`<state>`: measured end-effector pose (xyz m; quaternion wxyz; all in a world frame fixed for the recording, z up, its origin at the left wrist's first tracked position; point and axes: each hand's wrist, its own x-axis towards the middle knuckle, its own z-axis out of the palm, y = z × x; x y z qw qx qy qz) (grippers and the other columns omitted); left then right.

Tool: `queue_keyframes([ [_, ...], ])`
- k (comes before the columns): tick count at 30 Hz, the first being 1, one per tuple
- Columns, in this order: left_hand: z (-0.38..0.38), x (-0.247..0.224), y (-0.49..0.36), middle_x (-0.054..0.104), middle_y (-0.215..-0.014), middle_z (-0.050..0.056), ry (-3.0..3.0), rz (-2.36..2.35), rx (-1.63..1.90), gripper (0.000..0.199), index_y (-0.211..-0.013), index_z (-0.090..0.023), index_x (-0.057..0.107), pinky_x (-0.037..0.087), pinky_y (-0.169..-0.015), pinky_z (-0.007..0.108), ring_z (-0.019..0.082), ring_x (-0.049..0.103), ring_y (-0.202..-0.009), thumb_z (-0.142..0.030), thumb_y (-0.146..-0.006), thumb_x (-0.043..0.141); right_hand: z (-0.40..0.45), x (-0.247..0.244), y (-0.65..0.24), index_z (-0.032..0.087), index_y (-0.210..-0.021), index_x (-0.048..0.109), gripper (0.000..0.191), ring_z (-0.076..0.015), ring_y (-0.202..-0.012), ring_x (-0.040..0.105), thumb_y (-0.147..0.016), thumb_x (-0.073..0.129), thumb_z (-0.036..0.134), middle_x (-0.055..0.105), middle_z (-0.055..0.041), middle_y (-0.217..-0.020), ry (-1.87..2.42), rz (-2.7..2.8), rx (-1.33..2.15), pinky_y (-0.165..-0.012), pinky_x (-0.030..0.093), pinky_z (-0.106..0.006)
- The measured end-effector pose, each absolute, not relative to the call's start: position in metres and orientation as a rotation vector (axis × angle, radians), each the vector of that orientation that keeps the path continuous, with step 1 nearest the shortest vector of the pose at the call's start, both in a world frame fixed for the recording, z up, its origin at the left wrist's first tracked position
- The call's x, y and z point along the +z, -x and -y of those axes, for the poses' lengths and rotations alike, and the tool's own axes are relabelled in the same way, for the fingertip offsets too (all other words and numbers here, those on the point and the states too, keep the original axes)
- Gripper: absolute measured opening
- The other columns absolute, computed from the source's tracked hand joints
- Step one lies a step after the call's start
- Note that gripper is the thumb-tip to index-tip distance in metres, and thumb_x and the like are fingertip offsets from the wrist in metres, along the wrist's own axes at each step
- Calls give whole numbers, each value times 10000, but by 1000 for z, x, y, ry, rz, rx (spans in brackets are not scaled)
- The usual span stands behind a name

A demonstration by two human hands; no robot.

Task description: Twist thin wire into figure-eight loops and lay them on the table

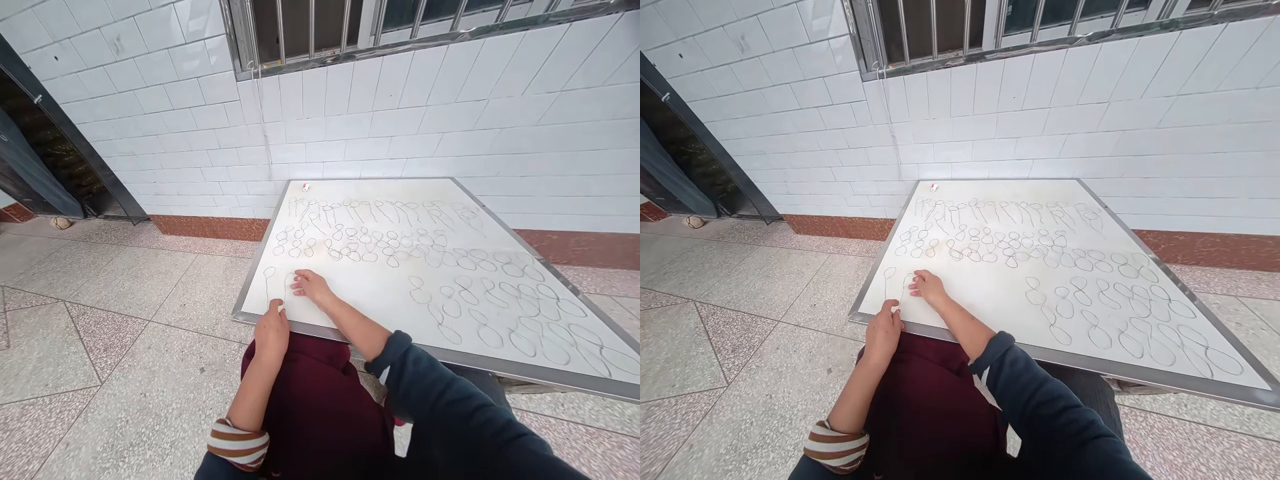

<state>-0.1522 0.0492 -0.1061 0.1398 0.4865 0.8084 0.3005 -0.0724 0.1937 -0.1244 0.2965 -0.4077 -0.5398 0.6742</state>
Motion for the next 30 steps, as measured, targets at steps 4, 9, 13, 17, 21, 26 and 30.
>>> queue_keyframes([
  [4, -58, -111, 152, 690, -759, 153, -1498, -2483, 671, 356, -1214, -122, 537, 408, -674, 327, 288, 665, -761, -232, -931, 352, -189, -133, 69, 159, -1164, 540, 275, -125, -849, 656, -903, 455, 143, 528, -119, -1199, 1052, 1426, 1714, -762, 598, -296],
  [9, -73, -112, 156, 700, -771, 154, -1549, -2633, 483, 419, -1317, -108, 467, 433, -647, 308, 271, 683, -747, -243, -944, 330, -181, -135, 65, 177, -1062, 590, 215, -91, -721, 655, -895, 457, 152, 592, -65, -1072, 1023, 1436, 1638, -813, 579, -325],
  [13, -85, -115, 160, 705, -788, 145, -1581, -2723, 380, 425, -1330, -107, 463, 447, -629, 298, 260, 687, -767, -219, -939, 340, -177, -139, 60, 184, -1002, 611, 179, -96, -701, 652, -876, 483, 187, 625, -41, -992, 992, 1424, 1624, -789, 577, -331],
  [17, -90, -118, 162, 698, -750, 114, -1615, -2776, 333, 408, -1313, -127, 489, 442, -591, 284, 242, 682, -728, -231, -938, 366, -172, -146, 53, 188, -984, 618, 176, -106, -731, 649, -865, 493, 223, 630, -35, -959, 946, 1429, 1624, -756, 572, -313],
  [21, -87, -108, 162, 692, -816, 112, -1669, -2819, 336, 403, -1291, -122, 513, 434, -580, 296, 251, 664, -751, -256, -924, 414, -167, -148, 49, 183, -981, 608, 179, -98, -704, 641, -874, 468, 212, 625, -33, -942, 920, 1448, 1607, -742, 562, -306],
  [26, -64, -91, 151, 652, -976, 147, -1795, -2823, 488, 426, -1281, -110, 523, 433, -651, 321, 282, 604, -940, -322, -945, 370, -162, -143, 51, 174, -968, 607, 214, -76, -647, 631, -888, 412, 139, 624, -20, -882, 920, 1483, 1563, -679, 554, -256],
  [30, -37, -101, 130, 637, -778, 63, -2037, -2580, 1037, 334, -1202, -186, 606, 422, -656, 292, 208, 607, -765, -289, -925, 450, -157, -138, 42, 171, -950, 614, 236, -64, -568, 612, -886, 402, 90, 626, 9, -785, 908, 1581, 1524, -625, 540, -228],
])
